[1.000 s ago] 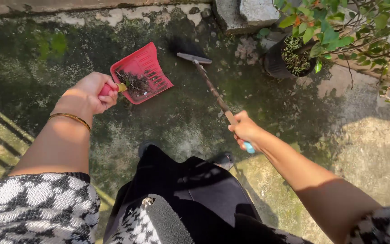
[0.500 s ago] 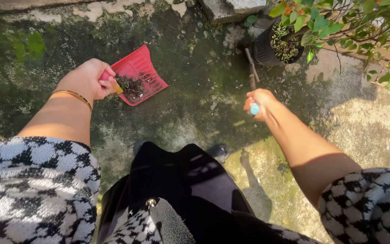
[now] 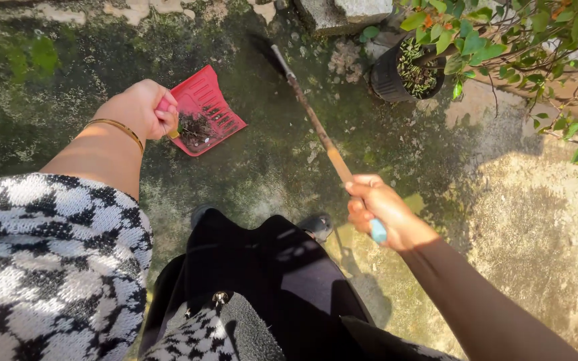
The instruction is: Sweep dirt and debris into a dustpan in an outdoor concrete area.
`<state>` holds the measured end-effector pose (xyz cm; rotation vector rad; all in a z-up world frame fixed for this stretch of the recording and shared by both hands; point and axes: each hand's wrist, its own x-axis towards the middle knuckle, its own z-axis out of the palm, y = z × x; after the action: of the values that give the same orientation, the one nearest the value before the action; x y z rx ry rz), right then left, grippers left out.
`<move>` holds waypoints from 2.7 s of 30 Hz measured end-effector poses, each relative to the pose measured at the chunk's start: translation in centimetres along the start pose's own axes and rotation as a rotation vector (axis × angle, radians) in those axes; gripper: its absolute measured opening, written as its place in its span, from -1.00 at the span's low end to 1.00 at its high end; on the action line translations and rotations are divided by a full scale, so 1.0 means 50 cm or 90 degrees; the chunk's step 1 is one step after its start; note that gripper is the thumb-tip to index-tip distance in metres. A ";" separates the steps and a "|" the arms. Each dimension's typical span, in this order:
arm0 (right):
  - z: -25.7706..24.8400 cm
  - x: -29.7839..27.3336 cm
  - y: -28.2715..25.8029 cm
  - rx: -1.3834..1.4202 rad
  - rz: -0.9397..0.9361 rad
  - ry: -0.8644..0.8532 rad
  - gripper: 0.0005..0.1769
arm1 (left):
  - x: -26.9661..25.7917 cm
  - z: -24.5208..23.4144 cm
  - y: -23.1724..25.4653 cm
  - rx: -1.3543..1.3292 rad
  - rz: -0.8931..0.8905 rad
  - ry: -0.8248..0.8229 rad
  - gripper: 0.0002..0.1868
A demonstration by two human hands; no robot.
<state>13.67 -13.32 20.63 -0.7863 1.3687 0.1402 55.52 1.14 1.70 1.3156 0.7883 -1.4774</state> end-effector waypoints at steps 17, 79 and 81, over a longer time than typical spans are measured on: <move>-0.052 -0.119 0.053 0.099 0.076 0.006 -0.74 | 0.068 -0.032 -0.159 0.010 -0.038 -0.068 -0.80; -1.691 -0.364 0.778 1.854 -0.562 0.261 -0.34 | 0.015 2.179 -1.633 0.551 -0.422 -0.354 -0.87; -1.802 -0.327 0.792 1.832 -0.539 0.283 -0.33 | 0.052 2.248 -1.634 0.521 -0.412 -0.351 -0.88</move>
<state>-84.69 -29.94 19.43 1.2349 0.2590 -2.1931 -59.40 -76.34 11.66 1.1269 0.2191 -2.7224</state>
